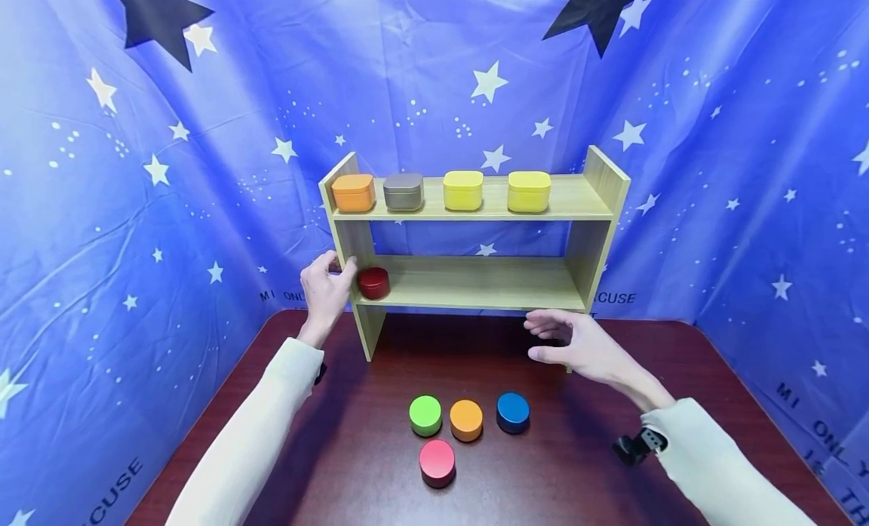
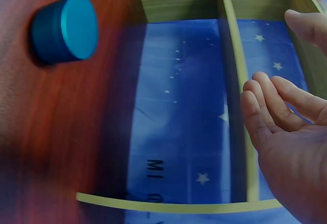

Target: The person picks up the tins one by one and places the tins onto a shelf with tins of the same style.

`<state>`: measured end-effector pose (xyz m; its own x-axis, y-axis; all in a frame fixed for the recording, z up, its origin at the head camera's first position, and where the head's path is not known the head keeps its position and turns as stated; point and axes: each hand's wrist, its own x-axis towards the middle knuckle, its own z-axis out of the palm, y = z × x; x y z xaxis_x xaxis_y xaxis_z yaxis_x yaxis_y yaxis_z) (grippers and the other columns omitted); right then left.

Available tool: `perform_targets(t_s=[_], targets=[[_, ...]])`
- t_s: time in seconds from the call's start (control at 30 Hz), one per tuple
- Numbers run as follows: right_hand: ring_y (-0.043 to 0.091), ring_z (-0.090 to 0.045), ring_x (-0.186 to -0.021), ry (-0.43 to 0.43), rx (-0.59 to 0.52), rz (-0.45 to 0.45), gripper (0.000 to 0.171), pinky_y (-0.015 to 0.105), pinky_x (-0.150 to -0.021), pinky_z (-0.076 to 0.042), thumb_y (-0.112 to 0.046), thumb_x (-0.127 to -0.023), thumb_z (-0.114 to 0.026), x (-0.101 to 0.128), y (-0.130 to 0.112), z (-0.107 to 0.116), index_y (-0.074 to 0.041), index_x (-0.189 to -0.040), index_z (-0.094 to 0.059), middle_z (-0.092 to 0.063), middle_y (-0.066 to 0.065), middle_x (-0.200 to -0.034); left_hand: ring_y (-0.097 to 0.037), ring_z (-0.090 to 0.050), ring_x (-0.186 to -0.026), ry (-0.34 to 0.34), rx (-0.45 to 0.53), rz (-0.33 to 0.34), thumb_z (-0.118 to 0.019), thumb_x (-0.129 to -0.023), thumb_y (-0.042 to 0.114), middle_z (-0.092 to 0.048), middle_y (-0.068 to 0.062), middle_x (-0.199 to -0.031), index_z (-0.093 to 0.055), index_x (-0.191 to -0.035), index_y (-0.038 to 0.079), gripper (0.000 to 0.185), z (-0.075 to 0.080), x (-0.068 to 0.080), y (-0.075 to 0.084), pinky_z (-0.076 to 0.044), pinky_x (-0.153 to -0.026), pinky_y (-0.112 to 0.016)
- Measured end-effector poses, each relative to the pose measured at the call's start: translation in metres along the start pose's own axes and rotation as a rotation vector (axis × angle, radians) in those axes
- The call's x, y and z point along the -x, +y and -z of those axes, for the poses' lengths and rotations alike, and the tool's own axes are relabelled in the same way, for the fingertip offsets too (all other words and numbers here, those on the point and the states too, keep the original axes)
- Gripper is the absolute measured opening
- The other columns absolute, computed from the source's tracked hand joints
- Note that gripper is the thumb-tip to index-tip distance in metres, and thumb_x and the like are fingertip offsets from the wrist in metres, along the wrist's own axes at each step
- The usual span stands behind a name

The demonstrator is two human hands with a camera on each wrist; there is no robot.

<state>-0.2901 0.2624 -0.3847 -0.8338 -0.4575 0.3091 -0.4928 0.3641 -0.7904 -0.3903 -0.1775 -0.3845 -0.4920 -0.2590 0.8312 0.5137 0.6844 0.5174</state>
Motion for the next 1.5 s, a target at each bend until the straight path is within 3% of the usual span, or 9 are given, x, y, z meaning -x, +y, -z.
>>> perform_targets(t_s=[0.37,0.7,0.87,0.97,1.1,1.5], targets=[[-0.011,-0.068,-0.109,-0.015,0.000,0.053,0.052,0.011,-0.095,-0.053,0.000,-0.089,-0.083,0.013,0.033,-0.030,0.012,-0.136,-0.064,-0.072,-0.029,-0.119,-0.037,-0.055,-0.060,-0.001,-0.006,0.006,-0.075,-0.089,0.019,-0.055,-0.017,-0.064,-0.054,-0.067,0.003,0.035,-0.001,0.000,-0.001,-0.038,-0.063,-0.039],[-0.011,-0.067,-0.109,-0.021,0.056,0.015,0.051,0.017,-0.095,-0.056,-0.006,-0.089,-0.086,0.025,0.056,-0.044,0.005,-0.136,-0.068,-0.078,0.000,-0.123,-0.038,-0.056,-0.061,0.012,0.008,-0.001,-0.075,-0.089,0.018,-0.055,-0.016,-0.064,-0.053,-0.066,0.004,0.034,-0.001,-0.001,0.000,-0.039,-0.063,-0.041],[-0.011,-0.067,-0.111,-0.041,0.007,0.004,0.055,0.016,-0.096,-0.056,-0.005,-0.089,-0.086,0.032,0.067,-0.052,0.010,-0.137,-0.065,-0.075,-0.012,-0.125,-0.040,-0.057,-0.061,0.009,0.002,0.005,-0.075,-0.088,0.018,-0.058,-0.018,-0.064,-0.056,-0.067,0.002,0.033,-0.001,-0.001,-0.001,-0.040,-0.064,-0.041],[-0.009,-0.068,-0.112,-0.057,-0.019,-0.007,0.058,0.016,-0.096,-0.057,-0.005,-0.088,-0.086,0.036,0.070,-0.057,0.014,-0.138,-0.062,-0.077,0.004,-0.126,-0.040,-0.059,-0.062,0.007,0.001,0.007,-0.075,-0.088,0.018,-0.059,-0.019,-0.065,-0.057,-0.068,0.002,0.033,-0.001,0.000,-0.001,-0.041,-0.064,-0.042],[-0.004,-0.070,-0.113,-0.092,-0.038,-0.038,0.062,0.016,-0.097,-0.056,-0.007,-0.088,-0.086,0.039,0.073,-0.062,0.017,-0.139,-0.060,-0.070,0.037,-0.129,-0.040,-0.059,-0.061,0.017,-0.005,0.002,-0.076,-0.089,0.018,-0.060,-0.018,-0.065,-0.058,-0.068,0.002,0.032,-0.001,0.001,-0.002,-0.042,-0.064,-0.045],[-0.007,-0.066,-0.111,-0.133,-0.054,-0.110,0.065,0.014,-0.096,-0.055,-0.009,-0.086,-0.087,0.042,0.080,-0.074,0.017,-0.139,-0.060,-0.070,0.034,-0.132,-0.039,-0.057,-0.062,0.002,-0.001,0.008,-0.075,-0.089,0.019,-0.057,-0.018,-0.065,-0.056,-0.068,0.003,0.033,-0.001,-0.001,-0.001,-0.041,-0.064,-0.043]])
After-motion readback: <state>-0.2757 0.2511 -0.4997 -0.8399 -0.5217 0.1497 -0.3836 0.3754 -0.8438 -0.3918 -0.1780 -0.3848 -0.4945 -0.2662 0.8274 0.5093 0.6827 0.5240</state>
